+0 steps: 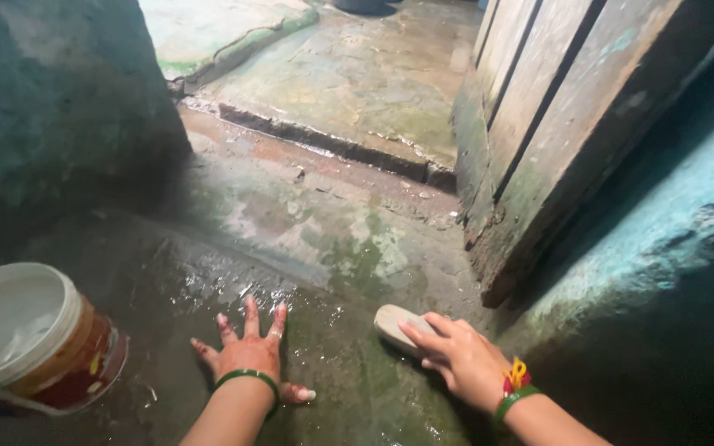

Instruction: The person scrubs a concrete floor with a brush and water, pouring water from a cup to wet the surface.

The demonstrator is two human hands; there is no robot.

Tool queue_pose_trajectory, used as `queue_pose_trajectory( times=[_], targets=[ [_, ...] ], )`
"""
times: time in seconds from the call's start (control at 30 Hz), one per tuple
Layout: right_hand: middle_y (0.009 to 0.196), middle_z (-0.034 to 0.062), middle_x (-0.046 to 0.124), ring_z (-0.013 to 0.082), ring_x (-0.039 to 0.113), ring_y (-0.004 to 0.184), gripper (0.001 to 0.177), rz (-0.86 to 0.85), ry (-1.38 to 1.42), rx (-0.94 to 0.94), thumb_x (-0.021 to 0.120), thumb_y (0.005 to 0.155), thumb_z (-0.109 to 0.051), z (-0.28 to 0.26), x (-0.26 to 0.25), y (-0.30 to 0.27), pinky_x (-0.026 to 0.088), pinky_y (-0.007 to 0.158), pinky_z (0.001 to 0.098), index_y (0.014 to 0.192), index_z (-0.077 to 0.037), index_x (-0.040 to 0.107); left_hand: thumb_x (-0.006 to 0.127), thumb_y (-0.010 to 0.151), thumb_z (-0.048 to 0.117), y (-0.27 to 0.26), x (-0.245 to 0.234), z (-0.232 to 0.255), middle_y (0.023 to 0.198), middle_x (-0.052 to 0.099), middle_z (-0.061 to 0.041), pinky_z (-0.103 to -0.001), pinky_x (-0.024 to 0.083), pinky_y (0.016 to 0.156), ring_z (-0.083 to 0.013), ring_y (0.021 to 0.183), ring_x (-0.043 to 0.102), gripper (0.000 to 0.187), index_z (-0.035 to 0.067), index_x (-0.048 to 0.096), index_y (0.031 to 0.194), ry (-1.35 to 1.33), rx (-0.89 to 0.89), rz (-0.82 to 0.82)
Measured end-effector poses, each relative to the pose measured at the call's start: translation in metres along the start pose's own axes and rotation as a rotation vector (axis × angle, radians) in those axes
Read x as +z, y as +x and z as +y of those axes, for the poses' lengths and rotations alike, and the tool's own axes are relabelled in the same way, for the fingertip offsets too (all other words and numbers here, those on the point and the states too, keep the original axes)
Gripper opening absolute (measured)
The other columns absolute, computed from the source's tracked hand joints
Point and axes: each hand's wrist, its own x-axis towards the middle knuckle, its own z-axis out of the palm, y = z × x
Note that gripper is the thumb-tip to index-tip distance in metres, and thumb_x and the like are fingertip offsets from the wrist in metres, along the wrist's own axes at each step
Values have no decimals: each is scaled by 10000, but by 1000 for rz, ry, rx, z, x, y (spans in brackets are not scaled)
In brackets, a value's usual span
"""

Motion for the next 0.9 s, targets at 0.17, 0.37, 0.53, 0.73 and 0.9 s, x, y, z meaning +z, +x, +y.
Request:
queue_pose_trajectory(
  times=[0.17,0.37,0.53,0.73,0.9],
  targets=[
    [1448,85,550,358,583,1114,761,140,-97,-67,741,751,-102,-40,17,36,516,856,490,1441,-378,576,842,586,816,6,-3,1,1734,-208,-82,-703,78,1213,-479,1576,-14,1483,406,-118,1639,43,35,-1],
    [1371,33,561,310,552,1202,616,-36,-82,137,675,876,-159,-92,36,130,492,925,509,1415,-425,539,832,580,822,17,5,-8,1729,-189,-116,-686,67,1225,-492,1566,14,1493,376,-111,1649,43,64,18],
    [1410,90,543,325,550,1188,672,30,-133,-234,662,834,-106,-70,29,73,490,925,497,1422,-415,561,823,574,837,14,8,-11,1731,-196,-97,-664,166,1212,-497,1569,-3,1491,377,-110,1642,57,100,70],
    [1483,81,515,302,498,1315,696,25,-186,-426,681,816,-132,-58,29,0,325,1000,702,1432,-432,560,924,528,734,8,0,-46,1727,-241,17,-692,188,1222,-427,1586,-47,1570,424,-159,1621,209,194,-24],
    [1505,54,477,283,440,1385,790,104,-230,-225,649,772,-43,-88,47,70,269,1036,756,1422,-473,518,987,513,603,16,9,-57,1712,-287,93,-694,241,1199,-443,1584,-81,1554,521,-117,1603,58,147,20]
  ],
)
